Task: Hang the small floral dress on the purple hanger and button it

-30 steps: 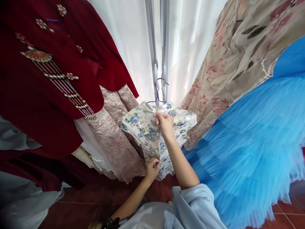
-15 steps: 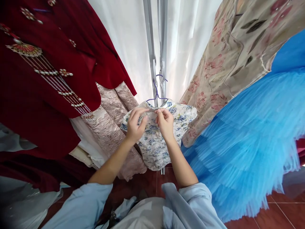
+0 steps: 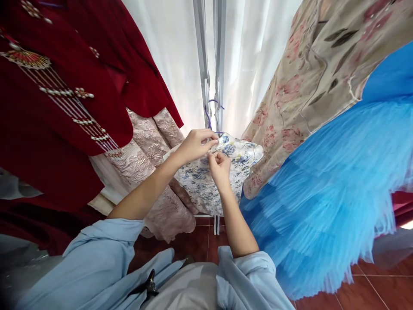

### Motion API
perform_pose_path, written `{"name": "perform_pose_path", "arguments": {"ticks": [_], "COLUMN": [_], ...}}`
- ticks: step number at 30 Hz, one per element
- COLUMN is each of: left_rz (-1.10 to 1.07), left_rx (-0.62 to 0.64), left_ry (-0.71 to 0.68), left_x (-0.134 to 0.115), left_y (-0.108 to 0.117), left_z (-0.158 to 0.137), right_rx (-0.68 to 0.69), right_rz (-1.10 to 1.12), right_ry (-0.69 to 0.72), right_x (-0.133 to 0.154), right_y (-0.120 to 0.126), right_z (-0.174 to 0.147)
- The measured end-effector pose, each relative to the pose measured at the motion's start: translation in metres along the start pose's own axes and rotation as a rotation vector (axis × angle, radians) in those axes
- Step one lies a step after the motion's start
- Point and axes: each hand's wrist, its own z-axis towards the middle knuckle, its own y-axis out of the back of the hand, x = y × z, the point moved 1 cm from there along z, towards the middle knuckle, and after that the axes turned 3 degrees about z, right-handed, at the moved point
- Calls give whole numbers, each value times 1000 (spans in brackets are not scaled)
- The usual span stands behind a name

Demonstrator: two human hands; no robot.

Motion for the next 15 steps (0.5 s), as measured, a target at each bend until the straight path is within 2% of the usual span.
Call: {"name": "perform_pose_path", "arguments": {"ticks": [3, 8, 12, 15], "left_rz": [22, -95, -298, -484], "left_rx": [-114, -257, -405, -355], "left_ry": [-2, 97, 281, 482], "left_x": [1, 24, 61, 90], "left_y": [7, 28, 56, 82], "left_z": [5, 6, -9, -32], "right_rx": [-14, -31, 21, 87], "right_rz": [-101, -215, -187, -118], "right_ry": [-120, -338, -413, -467], "right_x": [-42, -116, -142, -145], "right_y": [7, 15, 16, 17], "right_z": [-24, -103, -140, -143]}}
